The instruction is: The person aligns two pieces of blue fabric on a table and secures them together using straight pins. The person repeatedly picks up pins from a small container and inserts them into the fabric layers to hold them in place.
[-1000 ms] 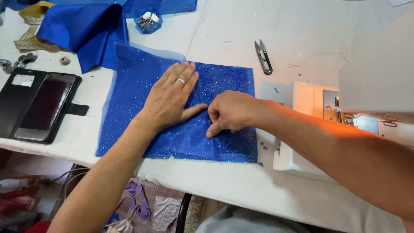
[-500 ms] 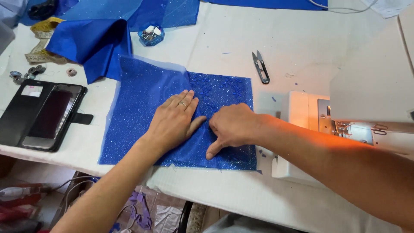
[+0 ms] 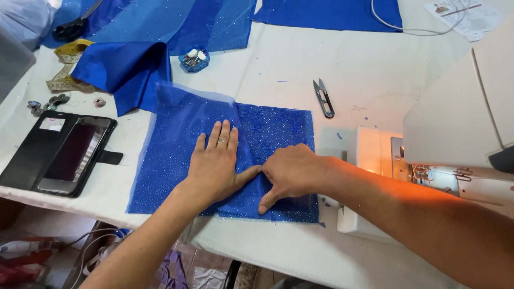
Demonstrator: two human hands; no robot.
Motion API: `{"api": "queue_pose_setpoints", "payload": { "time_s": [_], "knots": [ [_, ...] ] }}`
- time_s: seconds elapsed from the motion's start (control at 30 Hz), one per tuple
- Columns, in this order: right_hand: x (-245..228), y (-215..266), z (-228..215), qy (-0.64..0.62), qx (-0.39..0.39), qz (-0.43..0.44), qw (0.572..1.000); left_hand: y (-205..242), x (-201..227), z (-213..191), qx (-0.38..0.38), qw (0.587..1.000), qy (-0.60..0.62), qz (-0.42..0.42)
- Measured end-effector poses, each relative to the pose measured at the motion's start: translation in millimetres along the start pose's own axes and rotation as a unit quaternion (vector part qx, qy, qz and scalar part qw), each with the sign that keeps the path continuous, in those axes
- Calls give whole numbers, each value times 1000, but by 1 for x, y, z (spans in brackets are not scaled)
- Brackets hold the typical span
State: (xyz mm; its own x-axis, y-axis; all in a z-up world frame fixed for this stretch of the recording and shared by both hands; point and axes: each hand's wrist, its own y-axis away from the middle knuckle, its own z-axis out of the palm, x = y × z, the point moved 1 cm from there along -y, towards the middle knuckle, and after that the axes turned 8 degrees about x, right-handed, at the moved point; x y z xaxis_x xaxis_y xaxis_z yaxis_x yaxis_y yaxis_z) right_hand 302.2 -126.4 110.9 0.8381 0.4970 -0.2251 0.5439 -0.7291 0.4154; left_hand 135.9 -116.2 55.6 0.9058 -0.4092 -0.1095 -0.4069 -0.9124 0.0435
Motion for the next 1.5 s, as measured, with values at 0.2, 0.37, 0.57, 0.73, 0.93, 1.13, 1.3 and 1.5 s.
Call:
{"api": "queue_pose_setpoints", "payload": {
  "time_s": [0.2,0.37,0.57,0.73,0.93,1.13,1.3,1.5],
  "knots": [
    [20,-23,7,-73,84,49,993,19,5,-8,-18,998,51,-30],
    [11,-51,1,63,191,-18,979,43,4,-3,1,998,49,-45],
    [-2,-43,-2,30,112,-21,993,93,-2,9,115,991,57,22],
    [8,-43,2,19,61,-17,998,108,-7,13,261,953,98,118],
    [10,-40,9,49,7,-4,999,111,-2,-5,319,916,108,216],
    [7,-40,10,70,1,-12,997,113,-9,-8,365,899,55,235],
    [7,-39,13,81,5,-15,997,117,-18,6,351,902,27,249],
    [6,-37,11,84,1,-10,996,119,-16,9,347,907,16,238]
  ]
}}
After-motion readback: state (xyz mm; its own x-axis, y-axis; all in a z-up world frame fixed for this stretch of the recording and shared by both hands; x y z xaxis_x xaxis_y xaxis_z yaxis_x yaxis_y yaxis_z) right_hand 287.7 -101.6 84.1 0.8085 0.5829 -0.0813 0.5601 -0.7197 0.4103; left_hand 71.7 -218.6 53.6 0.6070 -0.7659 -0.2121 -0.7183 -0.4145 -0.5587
